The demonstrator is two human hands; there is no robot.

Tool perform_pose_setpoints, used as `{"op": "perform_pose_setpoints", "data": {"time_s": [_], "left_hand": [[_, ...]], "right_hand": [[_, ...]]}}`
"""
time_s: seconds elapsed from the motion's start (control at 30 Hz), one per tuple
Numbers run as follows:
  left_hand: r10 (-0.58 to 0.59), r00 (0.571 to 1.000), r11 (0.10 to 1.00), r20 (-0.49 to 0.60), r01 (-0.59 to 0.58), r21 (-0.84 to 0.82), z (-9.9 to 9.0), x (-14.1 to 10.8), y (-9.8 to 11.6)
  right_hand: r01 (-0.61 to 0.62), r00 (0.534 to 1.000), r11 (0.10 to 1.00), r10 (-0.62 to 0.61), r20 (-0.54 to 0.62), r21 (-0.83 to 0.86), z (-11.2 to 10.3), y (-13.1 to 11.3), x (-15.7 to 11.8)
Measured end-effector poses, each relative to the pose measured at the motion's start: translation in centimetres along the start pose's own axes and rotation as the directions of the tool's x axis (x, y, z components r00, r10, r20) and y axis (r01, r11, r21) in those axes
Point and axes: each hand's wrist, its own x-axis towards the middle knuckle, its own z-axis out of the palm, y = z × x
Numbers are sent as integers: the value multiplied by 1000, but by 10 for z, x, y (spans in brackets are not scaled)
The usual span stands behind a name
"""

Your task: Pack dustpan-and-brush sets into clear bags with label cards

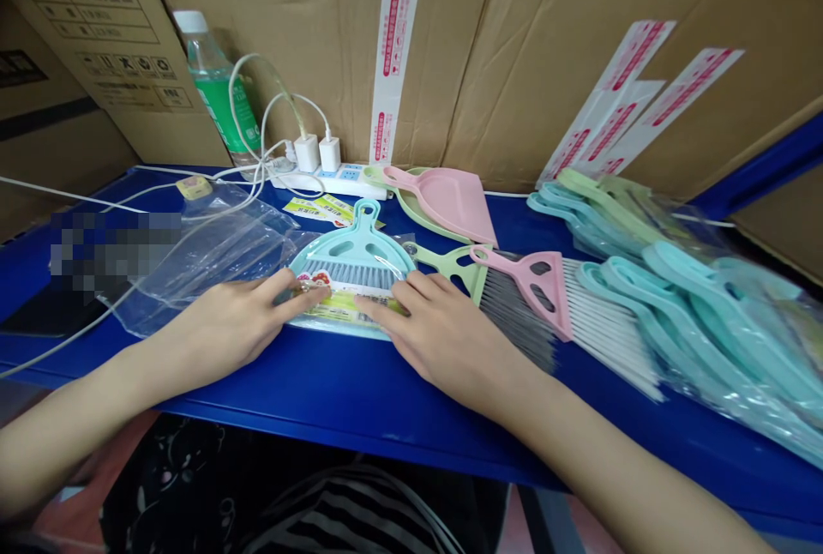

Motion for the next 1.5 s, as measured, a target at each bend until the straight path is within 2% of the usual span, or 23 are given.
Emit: {"op": "perform_pose_setpoints", "data": {"time_s": [0.2, 0.33, 0.53, 0.87, 1.1, 1.17, 1.27, 1.37, 1.5], "left_hand": [[-13, 999, 999, -35, 14, 33, 0, 5, 2], [-23, 999, 997, 23, 21, 79, -1, 9, 4], [-33, 997, 990, 70, 23, 140, -3, 12, 7], [-19, 1000, 994, -25, 22, 109, 0, 9, 1], [-115, 991, 992, -66, 119, 53, -3, 6, -10], [-139, 987, 990, -76, 140, 13, -6, 5, -13], [-151, 986, 986, -75, 144, -89, -8, 6, -15], [-197, 980, 969, -25, 191, -155, -6, 8, -16], [-259, 965, 945, 35, 260, -201, -2, 10, -16]], "right_hand": [[-48, 996, 998, 45, -72, -34, 5, -11, 3], [-30, 995, 997, 22, -102, -75, 8, -16, 5], [-10, 998, 998, 5, -68, -70, 12, -15, 8], [-45, 995, 999, 48, -92, 30, 3, -7, -1], [-88, 991, 996, 89, -103, 22, -11, 4, -5], [-116, 989, 991, 120, -81, 60, -14, 8, -8], [-172, 985, 971, 170, 29, 167, -18, 13, -11], [-251, 967, 939, 230, 111, 236, -19, 13, -12], [-351, 936, 881, 322, 143, 316, -17, 9, -10]]}}
